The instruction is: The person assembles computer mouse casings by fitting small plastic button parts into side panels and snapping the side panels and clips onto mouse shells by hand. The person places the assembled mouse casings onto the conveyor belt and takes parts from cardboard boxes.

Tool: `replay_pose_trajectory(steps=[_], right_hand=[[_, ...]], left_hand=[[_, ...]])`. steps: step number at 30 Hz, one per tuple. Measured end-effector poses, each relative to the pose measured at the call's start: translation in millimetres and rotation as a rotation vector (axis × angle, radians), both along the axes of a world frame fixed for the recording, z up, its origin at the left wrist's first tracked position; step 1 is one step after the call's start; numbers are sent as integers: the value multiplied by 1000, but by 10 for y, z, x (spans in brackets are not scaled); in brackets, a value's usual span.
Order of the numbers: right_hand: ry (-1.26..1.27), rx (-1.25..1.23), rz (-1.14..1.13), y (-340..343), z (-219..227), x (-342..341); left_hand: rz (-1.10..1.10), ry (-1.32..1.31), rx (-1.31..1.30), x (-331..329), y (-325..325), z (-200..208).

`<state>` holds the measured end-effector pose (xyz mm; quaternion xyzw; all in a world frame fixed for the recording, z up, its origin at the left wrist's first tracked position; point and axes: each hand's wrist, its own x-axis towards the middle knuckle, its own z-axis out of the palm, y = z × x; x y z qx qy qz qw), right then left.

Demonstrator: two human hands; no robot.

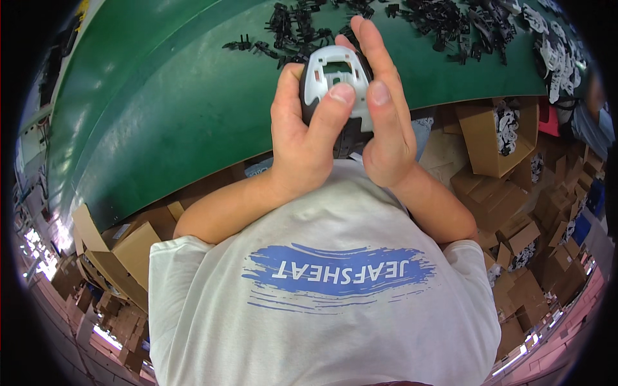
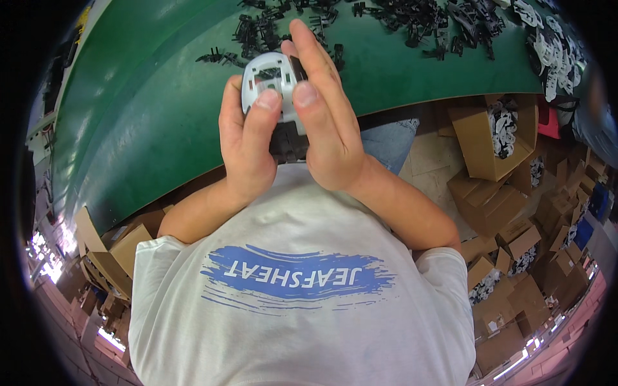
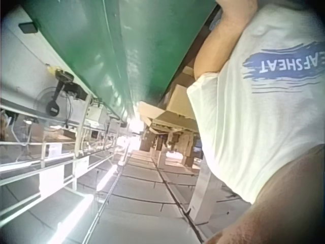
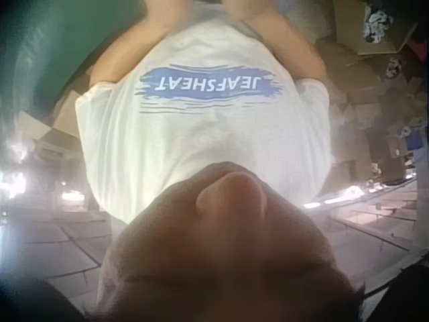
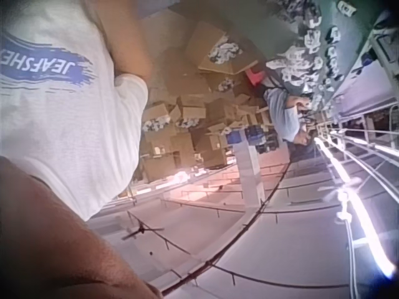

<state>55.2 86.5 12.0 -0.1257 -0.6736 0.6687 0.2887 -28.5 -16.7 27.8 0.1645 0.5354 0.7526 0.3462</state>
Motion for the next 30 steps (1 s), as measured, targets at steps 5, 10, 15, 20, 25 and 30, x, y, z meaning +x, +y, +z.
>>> replay_pose_trajectory(steps=[5,10,15,20,25,30], right_hand=[[15,-483,89,-4,224,26],[-39,-368,-22,-83,314,-12],[-60,-41,-139,-71,88,11],[50,75,-74,33,-33,-15],[96,86,-3,40,-72,13],[292,47,64,44,-85,49]], left_hand=[[-35,-272,-69,-47,24,218],[-89,-412,-109,-90,18,296],[-121,-278,-136,-103,21,210],[-150,-198,-144,-115,33,107],[-108,-226,-122,-73,12,165],[-180,-80,34,11,-139,184]])
